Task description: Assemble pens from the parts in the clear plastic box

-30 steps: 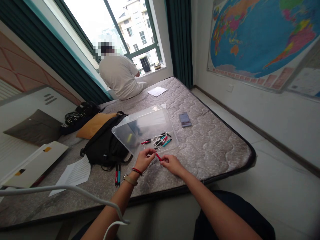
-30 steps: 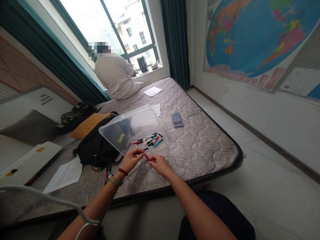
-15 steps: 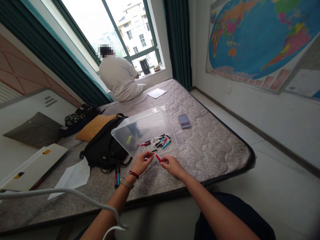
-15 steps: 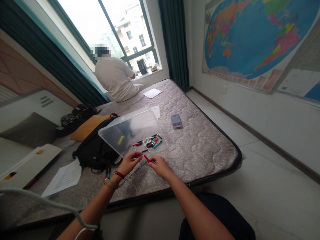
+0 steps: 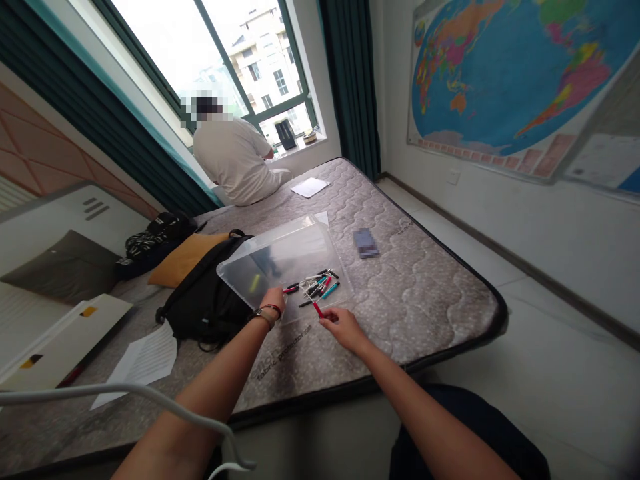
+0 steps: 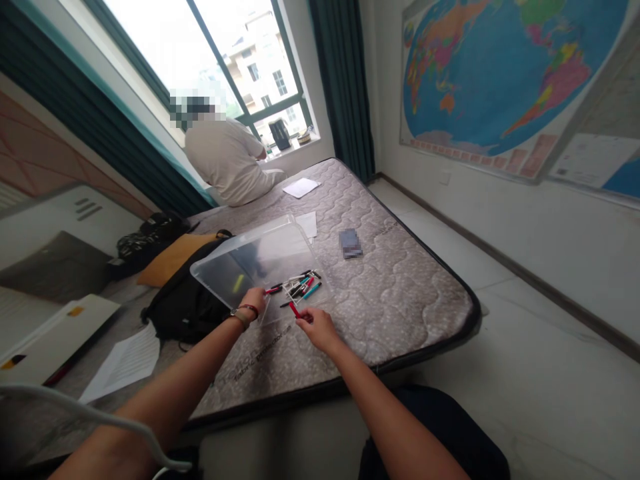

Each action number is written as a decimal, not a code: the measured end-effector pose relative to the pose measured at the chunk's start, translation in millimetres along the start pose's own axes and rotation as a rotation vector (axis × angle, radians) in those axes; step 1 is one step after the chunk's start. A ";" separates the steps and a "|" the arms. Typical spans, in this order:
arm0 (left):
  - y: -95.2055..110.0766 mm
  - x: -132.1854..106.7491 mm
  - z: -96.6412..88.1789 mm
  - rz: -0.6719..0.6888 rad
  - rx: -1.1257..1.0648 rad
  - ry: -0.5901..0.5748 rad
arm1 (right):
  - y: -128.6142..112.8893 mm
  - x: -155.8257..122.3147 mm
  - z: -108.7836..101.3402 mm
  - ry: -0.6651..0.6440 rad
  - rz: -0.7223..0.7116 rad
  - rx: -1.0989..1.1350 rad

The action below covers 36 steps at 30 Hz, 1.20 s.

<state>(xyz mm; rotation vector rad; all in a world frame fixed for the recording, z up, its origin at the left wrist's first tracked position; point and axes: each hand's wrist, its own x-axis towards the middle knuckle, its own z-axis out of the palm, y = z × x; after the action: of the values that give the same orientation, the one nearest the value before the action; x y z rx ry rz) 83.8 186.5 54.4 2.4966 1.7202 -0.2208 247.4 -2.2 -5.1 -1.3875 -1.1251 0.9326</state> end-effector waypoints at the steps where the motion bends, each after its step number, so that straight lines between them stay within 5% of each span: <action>1: 0.1 3.1 2.0 -0.010 0.019 -0.015 | 0.3 0.7 -0.4 0.004 -0.002 0.012; 14: 5.9 7.3 6.2 -0.014 0.091 -0.059 | -5.9 1.1 -3.6 -0.007 -0.011 0.065; 28: -9.7 18.4 18.0 0.049 0.002 -0.054 | -8.8 0.3 -1.1 -0.028 0.022 0.112; 36: -5.7 18.5 9.1 0.056 -0.111 -0.034 | -6.1 1.3 -0.3 -0.017 0.027 0.115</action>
<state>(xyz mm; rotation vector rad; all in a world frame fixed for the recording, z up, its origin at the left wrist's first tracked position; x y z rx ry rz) 84.4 204.0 42.2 2.4430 1.6016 -0.1575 247.2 -1.1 1.1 -1.3064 -1.0513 1.0150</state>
